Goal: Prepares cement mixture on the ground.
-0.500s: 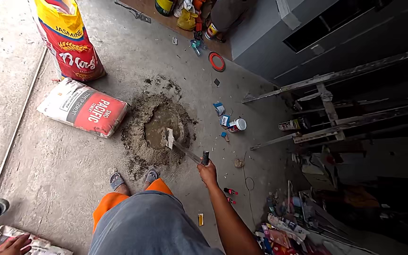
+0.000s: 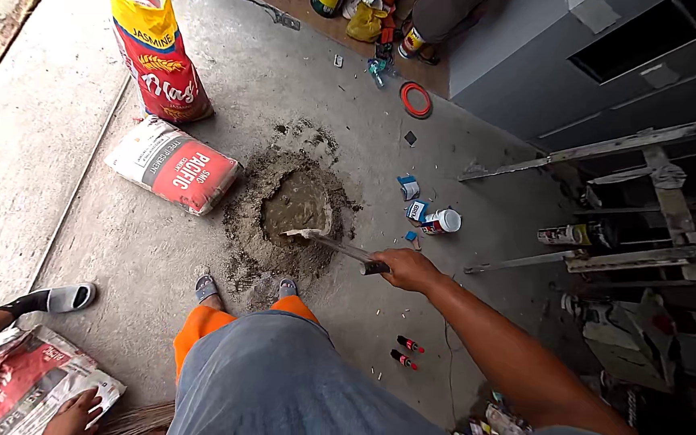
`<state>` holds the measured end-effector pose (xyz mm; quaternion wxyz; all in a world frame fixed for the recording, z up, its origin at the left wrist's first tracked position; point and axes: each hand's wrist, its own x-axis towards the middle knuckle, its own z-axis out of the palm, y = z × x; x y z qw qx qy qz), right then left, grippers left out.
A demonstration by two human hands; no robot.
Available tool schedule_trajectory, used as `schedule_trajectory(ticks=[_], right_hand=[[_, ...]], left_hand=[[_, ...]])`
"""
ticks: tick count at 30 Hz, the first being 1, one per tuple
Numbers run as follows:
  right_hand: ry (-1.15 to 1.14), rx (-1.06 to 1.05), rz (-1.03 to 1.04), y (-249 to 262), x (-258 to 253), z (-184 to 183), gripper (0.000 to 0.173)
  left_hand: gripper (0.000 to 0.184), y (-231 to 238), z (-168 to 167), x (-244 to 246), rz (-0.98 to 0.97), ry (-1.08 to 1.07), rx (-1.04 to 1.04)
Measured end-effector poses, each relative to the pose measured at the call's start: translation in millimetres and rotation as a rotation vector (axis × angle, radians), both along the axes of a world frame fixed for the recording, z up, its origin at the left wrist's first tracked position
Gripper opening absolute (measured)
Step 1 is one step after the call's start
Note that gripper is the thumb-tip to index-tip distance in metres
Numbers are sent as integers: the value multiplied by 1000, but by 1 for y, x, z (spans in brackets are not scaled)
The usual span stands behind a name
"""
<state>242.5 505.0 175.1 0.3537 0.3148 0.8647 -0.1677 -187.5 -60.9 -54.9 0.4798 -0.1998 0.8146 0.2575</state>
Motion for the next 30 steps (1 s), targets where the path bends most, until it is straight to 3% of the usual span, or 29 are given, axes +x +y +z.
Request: schedule_trajectory(ticks=[3,7,9,13,15,17,20,25,30], right_hand=[[-23,-37,123,22,33,-32,39],[73,-2,4,47,71,-40,43],[110,-2,-97,42,86,-46,43],[172,24,-289,39,101,-48,43],[222,45,-355,44,109,-49,43],[280,61,-394,54,119,-50,40],[352,100,-376,78,136,-49,36],[379,131,-17,89,137,-13,26],[304,77,286,71,128,9,24]], left_hand=[[53,-2,-9,77,64,12,23],[50,32,12,197,64,-114,22],[48,-3,-41,257,58,-149,-7],[41,-72,-133,327,-286,-155,-41],[42,-60,-114,332,-201,-111,-53],[46,-13,-52,322,0,-94,-37],[50,45,23,291,113,-14,-35],[45,58,36,259,180,146,47],[44,78,40,292,126,71,1]])
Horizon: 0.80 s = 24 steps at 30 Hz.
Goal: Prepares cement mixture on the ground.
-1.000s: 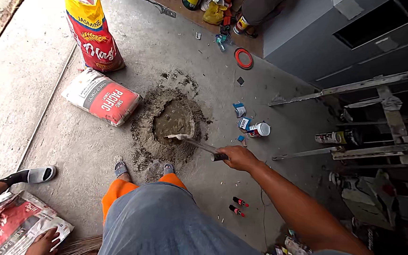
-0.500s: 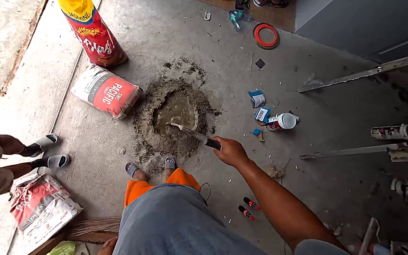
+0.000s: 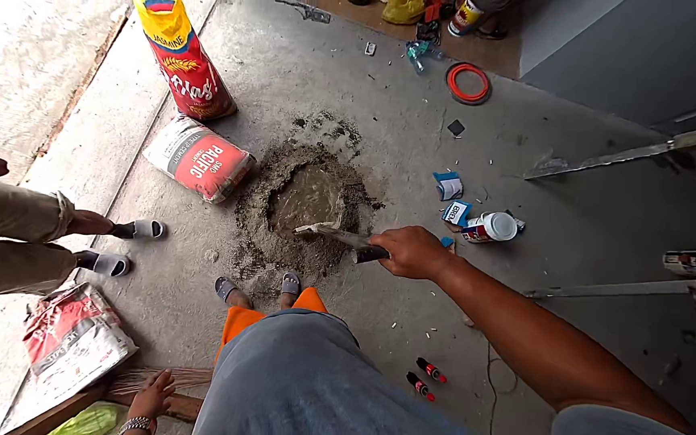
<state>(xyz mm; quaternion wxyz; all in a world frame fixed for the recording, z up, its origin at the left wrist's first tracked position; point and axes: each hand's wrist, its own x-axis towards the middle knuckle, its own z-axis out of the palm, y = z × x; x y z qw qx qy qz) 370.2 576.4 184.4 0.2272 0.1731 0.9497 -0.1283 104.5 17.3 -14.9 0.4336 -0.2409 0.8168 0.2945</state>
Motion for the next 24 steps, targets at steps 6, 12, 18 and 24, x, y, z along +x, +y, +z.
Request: schedule_trajectory(ticks=[6,12,18,24], right_hand=[[-212,-157,41,-45,-24,-48,27],[-226,-132,-125,-61,-32,-52,32],[-241,-111,-193,-56,-5,-59,37],[-56,-52,-420,-73,7,-69,35]], left_hand=[[45,-4,-10,52,-34,-157,-85],[45,9,-14,45,19,-128,-65],[45,28,-30,20,-3,-62,22],[41,61,-27,1,-163,-39,30]])
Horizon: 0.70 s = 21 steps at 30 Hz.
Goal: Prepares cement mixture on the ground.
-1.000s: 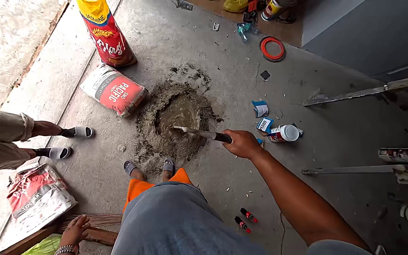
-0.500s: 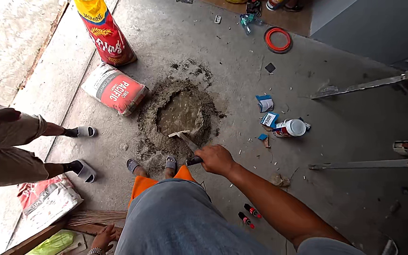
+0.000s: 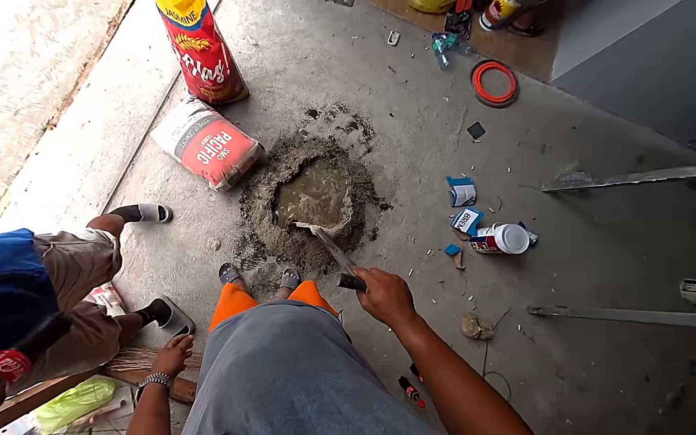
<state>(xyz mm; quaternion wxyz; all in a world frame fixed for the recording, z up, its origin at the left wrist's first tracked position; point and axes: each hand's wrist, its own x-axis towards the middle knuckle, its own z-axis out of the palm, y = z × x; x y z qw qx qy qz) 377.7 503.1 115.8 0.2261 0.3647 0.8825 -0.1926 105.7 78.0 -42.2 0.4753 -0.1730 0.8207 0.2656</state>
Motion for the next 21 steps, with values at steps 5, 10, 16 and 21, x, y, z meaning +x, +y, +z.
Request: schedule_trajectory(ticks=[5,10,16,21], right_hand=[[112,41,-251,6,5,-1,40],[105,46,-442,21,-10,5,39],[116,106,-772,50,-37,23,39],[124,228,-918,54,-98,54,40]], left_hand=[[42,41,4,-45,-141,44,47],[43,89,-8,-111,-343,15,34],[47,144,-24,-197,-411,-78,7],[48,166,-43,-297,-473,-139,-39]])
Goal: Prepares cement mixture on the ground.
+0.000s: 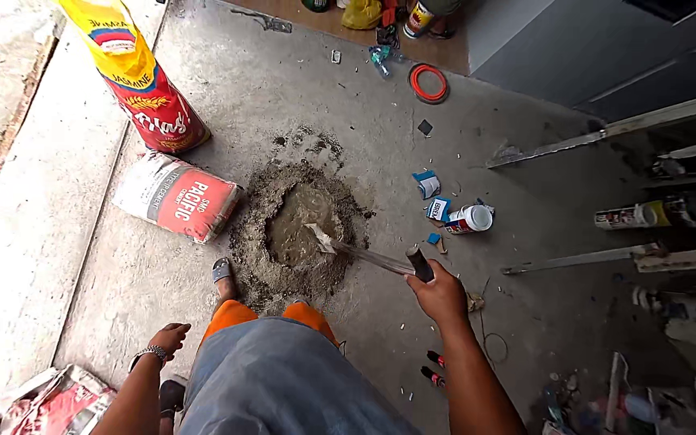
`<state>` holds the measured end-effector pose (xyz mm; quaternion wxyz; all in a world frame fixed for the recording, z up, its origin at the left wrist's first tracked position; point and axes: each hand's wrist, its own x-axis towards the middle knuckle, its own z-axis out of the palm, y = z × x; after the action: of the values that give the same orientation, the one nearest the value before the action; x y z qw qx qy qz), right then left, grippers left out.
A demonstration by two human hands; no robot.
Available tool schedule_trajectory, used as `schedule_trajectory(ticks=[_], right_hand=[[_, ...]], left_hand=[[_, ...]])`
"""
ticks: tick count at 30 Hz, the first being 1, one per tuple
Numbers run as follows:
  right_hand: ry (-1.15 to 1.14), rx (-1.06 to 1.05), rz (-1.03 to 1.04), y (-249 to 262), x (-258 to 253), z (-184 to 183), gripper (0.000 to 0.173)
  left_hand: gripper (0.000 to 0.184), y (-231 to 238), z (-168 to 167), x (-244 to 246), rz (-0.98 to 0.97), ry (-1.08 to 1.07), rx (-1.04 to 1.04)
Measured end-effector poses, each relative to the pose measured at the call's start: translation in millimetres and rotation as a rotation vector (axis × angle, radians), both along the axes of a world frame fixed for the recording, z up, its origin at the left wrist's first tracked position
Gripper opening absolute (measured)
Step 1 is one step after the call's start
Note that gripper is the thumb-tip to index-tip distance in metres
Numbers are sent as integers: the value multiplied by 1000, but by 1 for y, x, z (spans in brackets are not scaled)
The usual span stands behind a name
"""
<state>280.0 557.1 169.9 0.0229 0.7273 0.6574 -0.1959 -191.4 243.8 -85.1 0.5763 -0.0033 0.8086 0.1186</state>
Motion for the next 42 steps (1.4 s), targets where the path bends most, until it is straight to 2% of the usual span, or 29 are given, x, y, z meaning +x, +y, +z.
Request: schedule_trajectory(ticks=[3,6,10,13,18,25,37,42], right_hand=[[-41,11,-38,10,-48,15,43],[-93,3,-28,21,-89,10,43],[-155,-58,99,29,-133,-21,42],[-195,-155,225,27,-161,-57,41],[-202,-316,273,3,-208,-101,43],[-175,-414,247,-50,-230,-126,45],[-143,-479,248,-92,-246,-120,42],[-148,-503,250,-105,-244,-114,41]], left_hand=[[49,8,4,-67,-42,-5,-34],[48,19,15,-142,-84,32,-11],[49,36,27,-224,-20,112,66],[47,42,37,-255,29,150,90],[46,37,33,-258,-1,96,51],[45,16,16,-227,-75,6,-35],[44,24,10,-244,-39,31,36],[44,20,9,-236,-46,20,32]])
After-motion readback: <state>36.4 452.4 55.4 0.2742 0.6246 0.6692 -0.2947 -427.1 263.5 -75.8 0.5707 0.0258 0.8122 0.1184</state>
